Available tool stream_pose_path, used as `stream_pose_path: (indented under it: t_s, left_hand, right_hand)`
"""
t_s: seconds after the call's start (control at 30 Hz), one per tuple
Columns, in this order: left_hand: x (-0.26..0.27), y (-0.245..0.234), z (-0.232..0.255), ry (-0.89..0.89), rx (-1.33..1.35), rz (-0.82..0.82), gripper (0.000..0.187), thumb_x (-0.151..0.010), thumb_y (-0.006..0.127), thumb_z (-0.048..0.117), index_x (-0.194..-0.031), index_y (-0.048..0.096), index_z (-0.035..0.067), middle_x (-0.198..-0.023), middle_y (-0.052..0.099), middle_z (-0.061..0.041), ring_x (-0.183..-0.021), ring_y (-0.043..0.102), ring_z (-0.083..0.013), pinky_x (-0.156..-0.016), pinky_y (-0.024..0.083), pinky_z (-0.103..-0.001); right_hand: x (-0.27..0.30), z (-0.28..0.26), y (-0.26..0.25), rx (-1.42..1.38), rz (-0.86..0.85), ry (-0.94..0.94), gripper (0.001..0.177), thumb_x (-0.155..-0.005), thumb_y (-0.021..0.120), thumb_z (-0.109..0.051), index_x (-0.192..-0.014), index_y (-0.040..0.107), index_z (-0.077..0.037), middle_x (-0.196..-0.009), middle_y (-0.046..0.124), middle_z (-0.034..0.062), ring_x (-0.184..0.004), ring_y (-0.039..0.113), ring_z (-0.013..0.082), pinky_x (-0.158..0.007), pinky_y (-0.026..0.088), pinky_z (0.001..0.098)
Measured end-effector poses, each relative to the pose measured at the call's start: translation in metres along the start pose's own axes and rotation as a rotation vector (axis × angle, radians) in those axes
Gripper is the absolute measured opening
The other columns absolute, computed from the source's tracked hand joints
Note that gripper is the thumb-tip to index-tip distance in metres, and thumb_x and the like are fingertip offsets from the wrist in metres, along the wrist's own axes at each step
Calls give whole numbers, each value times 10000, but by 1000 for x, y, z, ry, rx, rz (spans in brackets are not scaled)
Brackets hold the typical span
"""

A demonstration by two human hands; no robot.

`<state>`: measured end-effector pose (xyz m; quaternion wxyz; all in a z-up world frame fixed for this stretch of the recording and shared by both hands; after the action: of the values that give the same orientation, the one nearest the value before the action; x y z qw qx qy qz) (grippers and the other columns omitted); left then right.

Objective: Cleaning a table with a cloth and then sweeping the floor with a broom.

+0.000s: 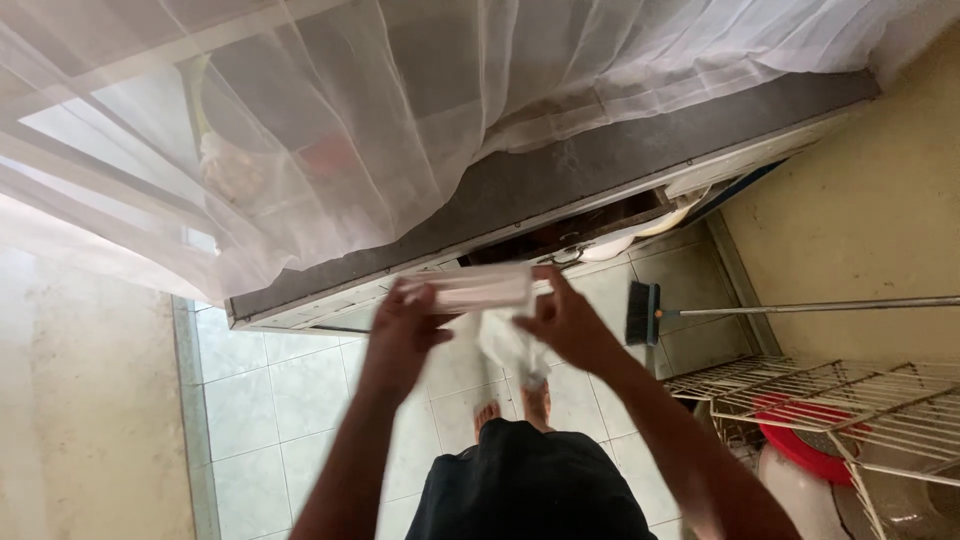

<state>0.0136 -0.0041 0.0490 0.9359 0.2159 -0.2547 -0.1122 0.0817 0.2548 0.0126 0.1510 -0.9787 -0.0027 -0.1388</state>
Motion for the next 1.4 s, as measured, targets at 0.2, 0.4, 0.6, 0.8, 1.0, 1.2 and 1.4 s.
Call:
stream_pose_path:
  t_s: [0.2, 0.4, 0.6, 0.8, 1.0, 1.2, 1.4]
  left_hand:
    - [21, 54, -45, -68, 345, 61, 219, -976, 623, 21, -1176, 587, 104, -1078, 702, -116, -906, 761, -309, -763, 691, -351]
    - [37, 70, -61, -36, 267, 46, 234, -998, 612, 48, -1228, 593, 91, -1105, 715, -124, -983, 748, -271, -823, 672, -382]
    - [60, 96, -49, -124, -95, 239, 314, -999, 473, 171, -1302, 443, 94, -1213, 569, -155, -997, 630, -261, -666, 560, -328]
    - [30, 62, -92, -57, -170, -48, 314, -974, 690, 132, -1269, 625, 46, -1049, 720, -121, -803, 691, -202, -633, 571, -288]
    - [41, 62, -53, -45, -31, 120, 98, -1028, 593, 170, -997, 625, 83, -913, 664, -115, -848, 675, -228, -676, 521, -321]
    - [35, 61, -38, -222, 184, 146, 119, -980, 613, 213, -908, 623, 119, -801, 641, -55, -798, 673, -227, -721, 528, -357]
    - [37, 73, -21, -110, -36, 112, 57, -1024, 535, 128, -1017, 574, 87, -824, 541, -34, -782, 581, -154, -706, 513, -297]
  right_hand:
    - [41, -119, -6, -243, -178, -18, 320, -805, 892, -185, -831, 593, -77, -570, 621, 34, -482, 573, 117, -484, 469, 239]
    - [41, -60, 11, -520, 191, 106, 127, -916, 698, -135, -912, 582, -85, -573, 495, 2, -428, 426, 81, -394, 357, 231]
    - [31, -14, 20, -721, 411, 164, 241, -952, 695, -320, -1059, 658, -107, -628, 588, 30, -416, 364, 36, -343, 240, 213]
    - [35, -26, 25, -821, 349, -58, 147, -1030, 573, -184, -1154, 598, -109, -521, 429, 31, -395, 397, 77, -380, 300, 188]
    - [46, -21, 1, -685, 284, -195, 170, -1023, 598, -248, -1062, 559, -87, -564, 583, 137, -417, 488, 150, -410, 370, 233]
    - [55, -18, -20, -793, 9, -272, 249, -990, 630, -199, -1106, 552, 7, -816, 728, 354, -692, 774, 397, -526, 631, 405]
    - [63, -8, -29, -862, -158, -257, 245, -987, 625, -245, -1083, 583, -24, -1039, 777, 305, -938, 784, 436, -665, 688, 487]
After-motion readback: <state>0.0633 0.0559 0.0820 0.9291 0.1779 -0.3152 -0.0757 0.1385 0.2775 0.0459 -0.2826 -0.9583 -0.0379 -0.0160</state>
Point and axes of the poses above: each hand's wrist, its own x-axis away from the middle knuckle, its own y-axis out of the palm, z = x × y, the point moved 1 cm from there along -x, towards the middle knuckle
